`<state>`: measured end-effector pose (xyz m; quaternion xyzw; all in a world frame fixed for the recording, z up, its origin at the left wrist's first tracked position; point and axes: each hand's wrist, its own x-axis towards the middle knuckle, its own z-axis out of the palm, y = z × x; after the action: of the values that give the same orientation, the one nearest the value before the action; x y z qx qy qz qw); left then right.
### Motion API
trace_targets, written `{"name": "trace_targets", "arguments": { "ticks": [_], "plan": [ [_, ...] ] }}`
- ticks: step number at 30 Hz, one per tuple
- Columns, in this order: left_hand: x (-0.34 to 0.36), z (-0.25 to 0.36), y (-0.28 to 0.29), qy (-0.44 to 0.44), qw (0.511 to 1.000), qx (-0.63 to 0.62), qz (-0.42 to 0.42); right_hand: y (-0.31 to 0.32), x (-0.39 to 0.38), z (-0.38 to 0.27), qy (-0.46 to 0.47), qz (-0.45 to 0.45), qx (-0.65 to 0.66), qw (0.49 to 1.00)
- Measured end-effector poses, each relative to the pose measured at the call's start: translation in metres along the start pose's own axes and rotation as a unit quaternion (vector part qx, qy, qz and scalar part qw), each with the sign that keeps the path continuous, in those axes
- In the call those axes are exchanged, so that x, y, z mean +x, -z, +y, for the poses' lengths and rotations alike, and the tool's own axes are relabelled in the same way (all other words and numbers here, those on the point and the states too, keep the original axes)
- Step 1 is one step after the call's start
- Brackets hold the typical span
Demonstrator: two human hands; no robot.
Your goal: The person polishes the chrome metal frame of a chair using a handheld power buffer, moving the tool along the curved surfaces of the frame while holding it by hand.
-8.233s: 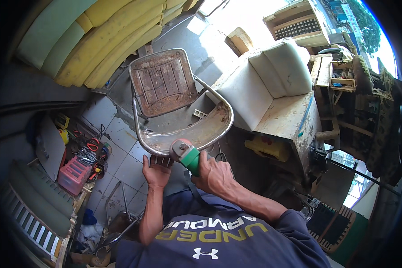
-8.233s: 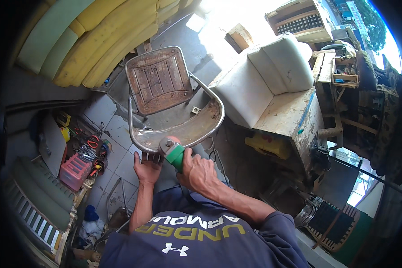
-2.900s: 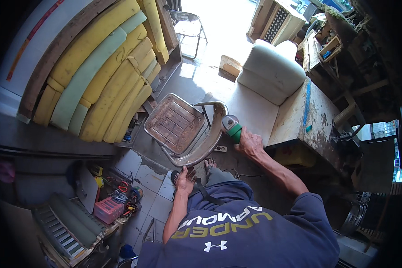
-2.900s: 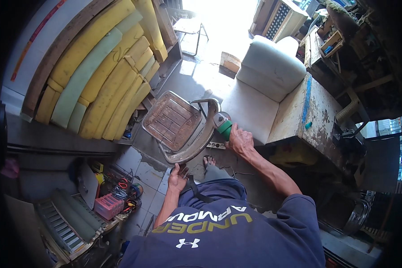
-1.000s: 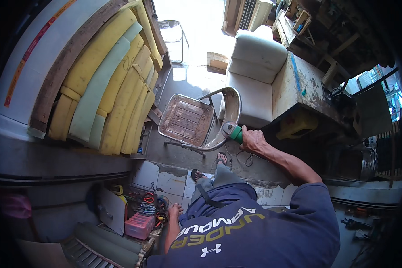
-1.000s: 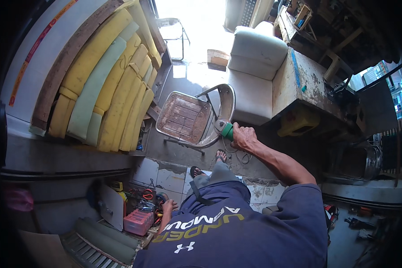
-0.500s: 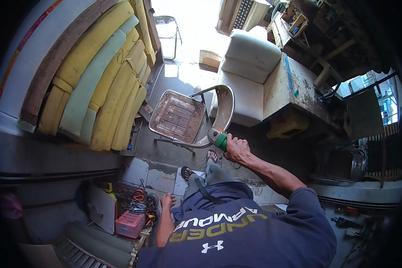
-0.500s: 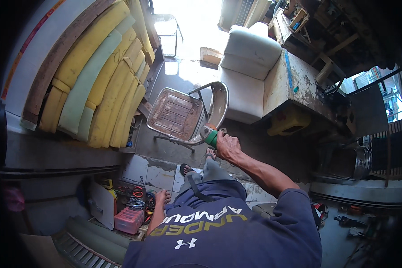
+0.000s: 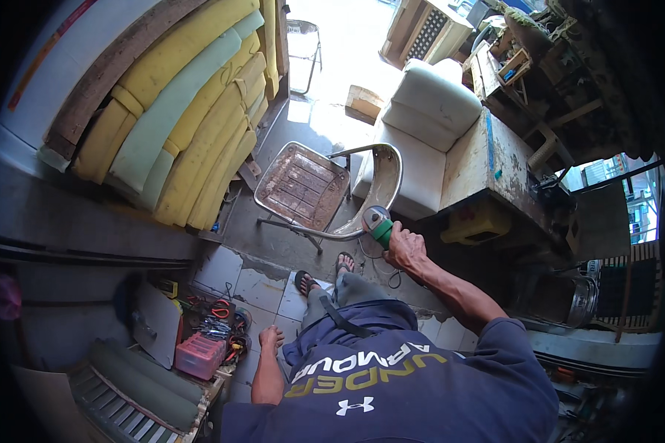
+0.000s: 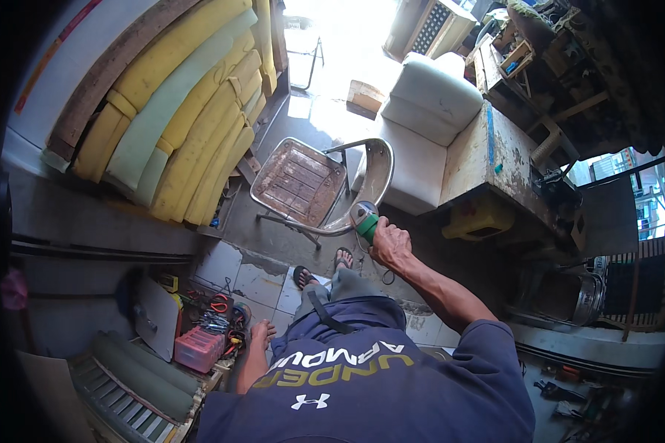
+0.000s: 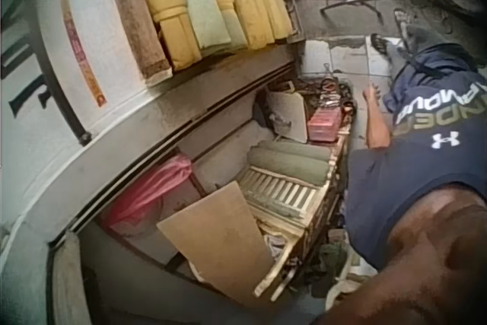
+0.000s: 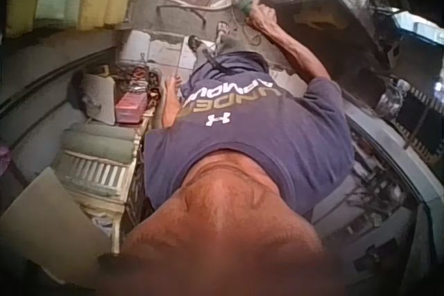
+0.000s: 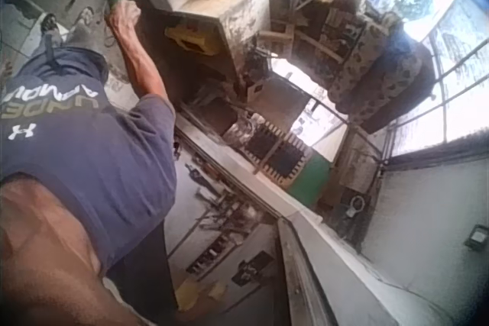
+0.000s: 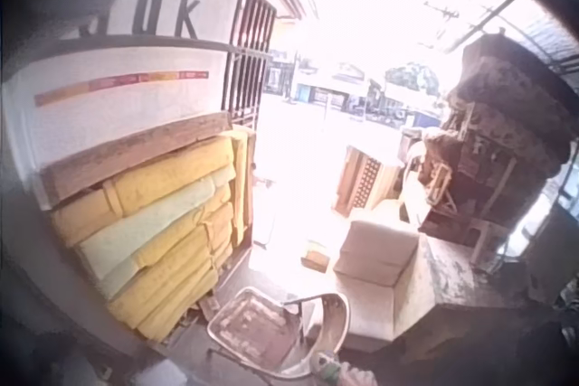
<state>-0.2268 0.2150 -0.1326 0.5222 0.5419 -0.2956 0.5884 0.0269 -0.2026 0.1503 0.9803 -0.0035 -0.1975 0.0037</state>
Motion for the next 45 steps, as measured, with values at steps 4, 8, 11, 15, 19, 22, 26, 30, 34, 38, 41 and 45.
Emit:
{"name": "trace_targets", "arguments": {
  "ticks": [4, 8, 11, 15, 19, 22, 26, 30, 34, 38, 41, 45],
  "plan": [
    [-0.004, -0.014, -0.014, 0.000, 1.000, 0.006, -0.013, -0.047, 0.027, -0.023, 0.104, 0.033, -0.011, 0.994],
    [-0.014, -0.006, -0.038, -0.039, 0.997, -0.067, -0.009, -0.049, 0.048, -0.020, 0.145, 0.018, -0.032, 0.989],
    [-0.017, -0.014, -0.024, -0.064, 0.991, -0.113, -0.012, 0.016, 0.029, -0.038, 0.153, -0.028, -0.016, 0.988],
    [-0.025, -0.018, -0.035, -0.037, 0.987, -0.155, -0.002, 0.029, 0.022, -0.022, 0.129, -0.060, -0.074, 0.987],
    [-0.022, -0.008, -0.046, -0.064, 0.980, -0.189, 0.006, 0.015, 0.032, -0.056, 0.149, -0.089, -0.067, 0.982],
    [-0.022, 0.014, -0.062, -0.101, 0.971, -0.217, -0.005, -0.003, 0.050, -0.084, 0.134, -0.115, -0.105, 0.979],
    [-0.040, 0.011, -0.068, -0.117, 0.959, -0.259, 0.019, 0.012, 0.054, -0.091, 0.185, -0.125, -0.130, 0.966],
    [-0.033, -0.044, -0.054, -0.069, 0.959, -0.269, 0.049, 0.054, 0.042, -0.071, 0.240, -0.166, -0.202, 0.935],
    [-0.018, -0.142, -0.044, 0.036, 0.949, -0.299, 0.090, 0.060, 0.050, -0.102, 0.227, -0.206, -0.229, 0.924],
    [-0.039, -0.184, -0.066, 0.075, 0.930, -0.332, 0.139, 0.026, 0.095, -0.127, 0.264, -0.200, -0.276, 0.902],
    [-0.061, -0.220, -0.077, 0.033, 0.914, -0.370, 0.161, -0.013, 0.131, -0.167, 0.290, -0.203, -0.310, 0.882],
    [-0.083, -0.238, -0.109, 0.052, 0.868, -0.452, 0.197, -0.064, 0.165, -0.219, 0.348, -0.278, -0.343, 0.827]
  ]
}}
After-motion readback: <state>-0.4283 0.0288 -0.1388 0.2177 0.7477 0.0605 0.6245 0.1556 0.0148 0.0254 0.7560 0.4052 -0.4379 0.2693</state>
